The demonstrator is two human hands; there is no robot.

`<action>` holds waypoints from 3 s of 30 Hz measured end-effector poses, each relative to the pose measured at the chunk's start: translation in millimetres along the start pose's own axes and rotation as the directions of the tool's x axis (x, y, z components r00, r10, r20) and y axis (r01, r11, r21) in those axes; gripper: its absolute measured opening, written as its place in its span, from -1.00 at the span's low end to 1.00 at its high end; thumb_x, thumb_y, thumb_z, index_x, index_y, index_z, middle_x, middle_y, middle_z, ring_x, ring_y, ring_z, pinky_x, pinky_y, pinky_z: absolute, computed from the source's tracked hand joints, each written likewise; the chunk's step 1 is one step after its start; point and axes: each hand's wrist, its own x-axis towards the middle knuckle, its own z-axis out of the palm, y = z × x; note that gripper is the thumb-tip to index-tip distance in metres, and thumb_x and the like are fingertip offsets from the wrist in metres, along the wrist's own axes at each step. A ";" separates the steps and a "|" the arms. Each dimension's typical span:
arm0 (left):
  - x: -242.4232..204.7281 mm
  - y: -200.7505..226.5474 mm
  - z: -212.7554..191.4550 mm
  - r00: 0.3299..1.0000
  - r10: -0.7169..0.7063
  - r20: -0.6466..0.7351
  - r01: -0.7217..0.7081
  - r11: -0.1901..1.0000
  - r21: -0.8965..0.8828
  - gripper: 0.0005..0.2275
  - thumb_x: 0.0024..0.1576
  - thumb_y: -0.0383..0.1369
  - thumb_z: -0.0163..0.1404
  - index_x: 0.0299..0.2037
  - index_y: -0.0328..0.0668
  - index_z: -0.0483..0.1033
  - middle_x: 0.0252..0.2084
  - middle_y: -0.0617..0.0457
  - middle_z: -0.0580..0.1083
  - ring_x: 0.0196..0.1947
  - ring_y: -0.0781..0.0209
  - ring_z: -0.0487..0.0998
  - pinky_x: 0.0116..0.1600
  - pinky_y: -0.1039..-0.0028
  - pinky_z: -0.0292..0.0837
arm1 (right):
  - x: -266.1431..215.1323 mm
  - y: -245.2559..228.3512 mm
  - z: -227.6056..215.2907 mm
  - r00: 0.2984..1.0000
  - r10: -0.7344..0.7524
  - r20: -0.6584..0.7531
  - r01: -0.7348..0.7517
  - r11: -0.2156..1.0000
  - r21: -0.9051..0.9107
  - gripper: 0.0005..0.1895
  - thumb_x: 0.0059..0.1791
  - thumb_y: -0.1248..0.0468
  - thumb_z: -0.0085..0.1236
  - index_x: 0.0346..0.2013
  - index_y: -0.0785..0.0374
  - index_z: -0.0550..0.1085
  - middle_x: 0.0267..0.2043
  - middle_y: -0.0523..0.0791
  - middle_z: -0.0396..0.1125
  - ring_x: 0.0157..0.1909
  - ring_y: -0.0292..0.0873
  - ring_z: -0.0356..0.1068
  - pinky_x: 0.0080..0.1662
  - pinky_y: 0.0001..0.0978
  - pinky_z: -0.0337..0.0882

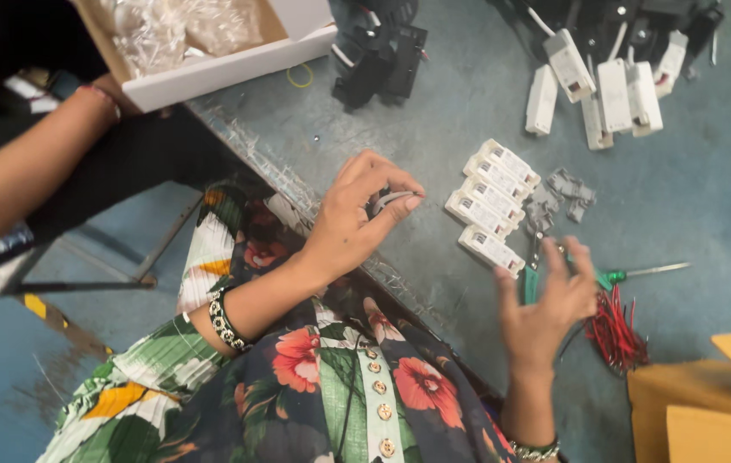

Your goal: The person assembles small white electrical components on a workbench. They use a screwdriver to tighten screws on the components and wire strippers to cut wires. The person also handles black cylindrical objects and places assembled parts into a white box.

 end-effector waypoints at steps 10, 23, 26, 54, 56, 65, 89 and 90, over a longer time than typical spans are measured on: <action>-9.8 0.7 20.0 0.975 -0.194 -0.111 0.185 0.978 -0.094 -0.91 0.19 -0.36 0.16 -0.15 -0.09 0.62 -0.30 0.21 0.38 -0.46 0.44 0.23 -0.32 0.61 0.18 | -30.1 -10.8 35.4 0.836 -0.341 0.429 -0.010 0.773 0.635 -0.59 -0.10 0.29 0.36 0.04 0.14 0.54 0.21 -0.05 0.36 0.18 -0.05 0.41 0.07 -0.32 0.45; -28.4 6.2 -8.2 0.984 -0.179 0.021 0.180 0.967 -0.183 -0.90 0.20 -0.40 0.15 -0.16 -0.22 0.57 -0.24 0.12 0.48 -0.40 0.39 0.42 -0.25 0.58 0.36 | -47.8 -33.4 37.5 0.767 -0.584 0.264 0.534 0.810 0.240 -0.38 -0.12 0.21 0.26 0.24 0.15 0.37 0.24 -0.03 0.22 0.19 0.05 0.27 0.14 -0.10 0.25; -27.6 -6.4 -8.0 0.899 -0.372 0.233 0.439 0.769 -0.464 -0.89 0.18 -0.38 0.08 -0.14 -0.18 0.52 -0.23 0.12 0.55 -0.29 0.40 0.61 -0.31 0.54 0.55 | -44.7 -42.3 28.2 0.776 -0.571 0.268 0.531 0.821 0.210 -0.39 -0.14 0.25 0.27 0.20 0.16 0.38 0.22 -0.01 0.24 0.17 0.06 0.27 0.11 -0.10 0.25; -13.4 13.0 19.1 0.900 -0.294 0.323 0.367 0.910 -0.192 -0.89 0.17 -0.38 0.15 -0.20 -0.23 0.61 -0.33 0.17 0.56 -0.49 0.50 0.46 -0.39 0.64 0.38 | 25.2 -81.4 20.0 1.000 0.009 0.021 -0.023 0.473 0.881 -0.89 0.07 0.41 0.23 -0.12 0.38 0.53 -0.16 -0.07 0.46 -0.19 -0.23 0.47 -0.10 -0.45 0.47; -15.6 12.9 21.5 0.885 -0.290 0.365 0.367 0.916 -0.161 -0.89 0.16 -0.38 0.15 -0.19 -0.24 0.62 -0.31 0.16 0.57 -0.47 0.49 0.48 -0.37 0.63 0.41 | 20.6 -72.9 21.2 1.000 -0.005 -0.030 0.028 0.547 0.837 -0.90 0.06 0.42 0.25 -0.14 0.37 0.53 -0.18 -0.07 0.46 -0.19 -0.21 0.46 -0.08 -0.44 0.45; -37.8 -13.3 55.1 0.875 -0.346 0.338 0.465 0.792 -0.394 -0.87 0.20 -0.43 0.13 -0.13 -0.33 0.57 -0.25 0.08 0.59 -0.26 0.39 0.59 -0.09 0.56 0.53 | -10.1 -62.1 39.3 0.961 0.187 0.203 -0.240 0.202 0.950 -0.91 0.12 0.36 0.15 -0.14 0.35 0.48 -0.05 -0.08 0.38 -0.01 -0.26 0.39 0.07 -0.42 0.42; -30.7 -16.9 67.8 0.943 -0.116 0.311 0.128 0.992 -0.019 -0.92 0.12 -0.47 0.16 -0.24 -0.31 0.59 -0.34 0.02 0.58 -0.38 0.26 0.61 -0.25 0.50 0.48 | -12.4 -46.2 57.6 0.918 0.258 0.302 -0.287 -0.093 0.953 -0.89 0.10 0.35 0.14 -0.16 0.37 0.45 -0.11 -0.06 0.35 -0.20 -0.22 0.41 -0.10 -0.37 0.44; -30.3 -17.8 66.9 0.947 -0.105 0.303 0.105 0.994 0.016 -0.92 0.11 -0.48 0.17 -0.24 -0.30 0.59 -0.34 0.01 0.58 -0.38 0.24 0.61 -0.25 0.49 0.48 | -10.4 -47.1 53.3 0.916 0.248 0.314 -0.303 -0.082 0.949 -0.89 0.10 0.34 0.15 -0.16 0.36 0.46 -0.11 -0.06 0.35 -0.19 -0.22 0.42 -0.09 -0.37 0.45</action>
